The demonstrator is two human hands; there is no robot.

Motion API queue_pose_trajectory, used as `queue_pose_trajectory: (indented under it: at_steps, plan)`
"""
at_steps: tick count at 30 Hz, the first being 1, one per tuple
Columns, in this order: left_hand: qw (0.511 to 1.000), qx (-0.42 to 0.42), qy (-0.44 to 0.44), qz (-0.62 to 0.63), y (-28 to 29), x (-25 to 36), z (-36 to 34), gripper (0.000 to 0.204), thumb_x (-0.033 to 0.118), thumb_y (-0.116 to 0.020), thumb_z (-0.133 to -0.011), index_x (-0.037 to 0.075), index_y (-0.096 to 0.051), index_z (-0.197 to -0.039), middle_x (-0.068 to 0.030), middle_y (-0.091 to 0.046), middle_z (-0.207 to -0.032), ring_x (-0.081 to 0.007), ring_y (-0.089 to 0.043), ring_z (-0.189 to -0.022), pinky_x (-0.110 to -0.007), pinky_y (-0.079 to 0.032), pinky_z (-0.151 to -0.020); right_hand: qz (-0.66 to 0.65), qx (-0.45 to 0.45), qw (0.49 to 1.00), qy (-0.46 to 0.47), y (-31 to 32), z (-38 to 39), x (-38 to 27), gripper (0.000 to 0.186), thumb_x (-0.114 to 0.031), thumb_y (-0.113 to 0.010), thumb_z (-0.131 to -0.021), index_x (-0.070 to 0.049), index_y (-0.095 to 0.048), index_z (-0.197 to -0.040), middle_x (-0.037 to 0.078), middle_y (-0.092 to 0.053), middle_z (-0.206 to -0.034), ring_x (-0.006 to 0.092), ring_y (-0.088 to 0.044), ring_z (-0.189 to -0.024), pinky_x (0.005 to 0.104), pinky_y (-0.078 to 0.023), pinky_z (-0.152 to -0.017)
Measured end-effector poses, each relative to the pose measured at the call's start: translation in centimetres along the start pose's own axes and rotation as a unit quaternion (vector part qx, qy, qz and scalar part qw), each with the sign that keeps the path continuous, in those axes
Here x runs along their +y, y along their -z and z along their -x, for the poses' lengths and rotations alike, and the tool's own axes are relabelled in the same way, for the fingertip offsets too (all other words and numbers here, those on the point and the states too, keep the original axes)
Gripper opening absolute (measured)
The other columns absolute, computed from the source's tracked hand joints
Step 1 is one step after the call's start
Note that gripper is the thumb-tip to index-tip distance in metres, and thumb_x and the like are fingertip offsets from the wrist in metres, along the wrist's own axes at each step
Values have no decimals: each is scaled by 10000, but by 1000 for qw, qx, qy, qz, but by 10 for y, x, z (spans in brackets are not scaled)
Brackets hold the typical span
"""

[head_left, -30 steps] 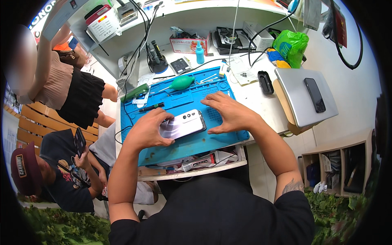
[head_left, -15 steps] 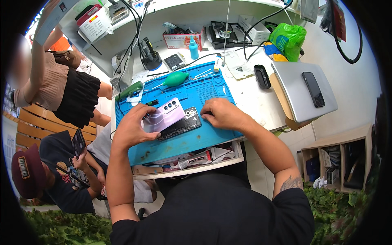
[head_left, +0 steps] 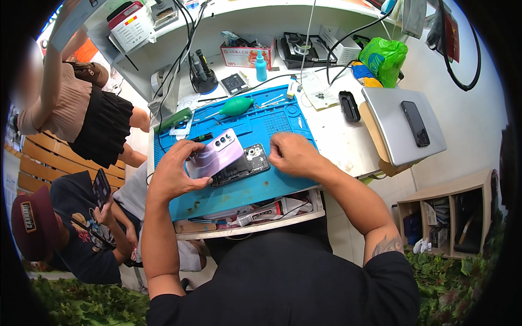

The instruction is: The person uses a blower and a screwdriver on the internal components of a smartphone, then fits the back cover onto the device and wipes the screen with a cloth.

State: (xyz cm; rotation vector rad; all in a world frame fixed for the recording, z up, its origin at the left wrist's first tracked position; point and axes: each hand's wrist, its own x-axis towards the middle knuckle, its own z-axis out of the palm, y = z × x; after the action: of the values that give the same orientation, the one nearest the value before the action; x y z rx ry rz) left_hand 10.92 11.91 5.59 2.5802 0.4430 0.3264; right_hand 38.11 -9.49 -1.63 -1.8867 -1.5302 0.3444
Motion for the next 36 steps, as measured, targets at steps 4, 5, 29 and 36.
queue_pose_trajectory:
  at_steps: [4, 5, 29, 36]
  plan:
    - [1000, -10, 3, 3, 3, -2, 1, 756, 265, -989, -649, 29, -738, -1321, -106, -721, -1269, -268, -715, -1083, -374, -587, -951, 26, -7, 999, -43, 22, 8, -3, 139, -123, -656, -909, 13, -680, -903, 228, -711, -927, 444, -691, -909, 545, -550, -830]
    - [1000, -11, -4, -1, 3, -3, 0, 753, 265, -988, -649, 29, -738, -1319, -108, -721, -1269, -270, -713, -1085, -374, -586, -953, 39, -21, 997, -57, 27, 11, -2, 131, -109, -657, -905, 15, -679, -942, 224, -718, -976, 436, -691, -955, 544, -548, -859]
    - [989, -118, -19, -82, -35, 15, -32, 723, 285, -972, -638, 56, -752, -1288, -121, -702, -1195, -321, -699, -1150, -410, -581, -1019, -17, -181, 982, 51, 30, -22, 6, 896, -327, -998, -742, 17, -630, -1482, 175, -647, -1322, 356, -647, -1226, 431, -551, -1055]
    - [989, -126, -12, -80, -33, 18, -33, 716, 295, -981, -634, 51, -759, -1271, -124, -709, -1180, -325, -706, -1142, -411, -583, -1017, -13, -177, 982, 61, 27, -22, 11, 858, -279, -992, -734, 0, -649, -1469, 157, -656, -1272, 336, -655, -1178, 422, -554, -1028]
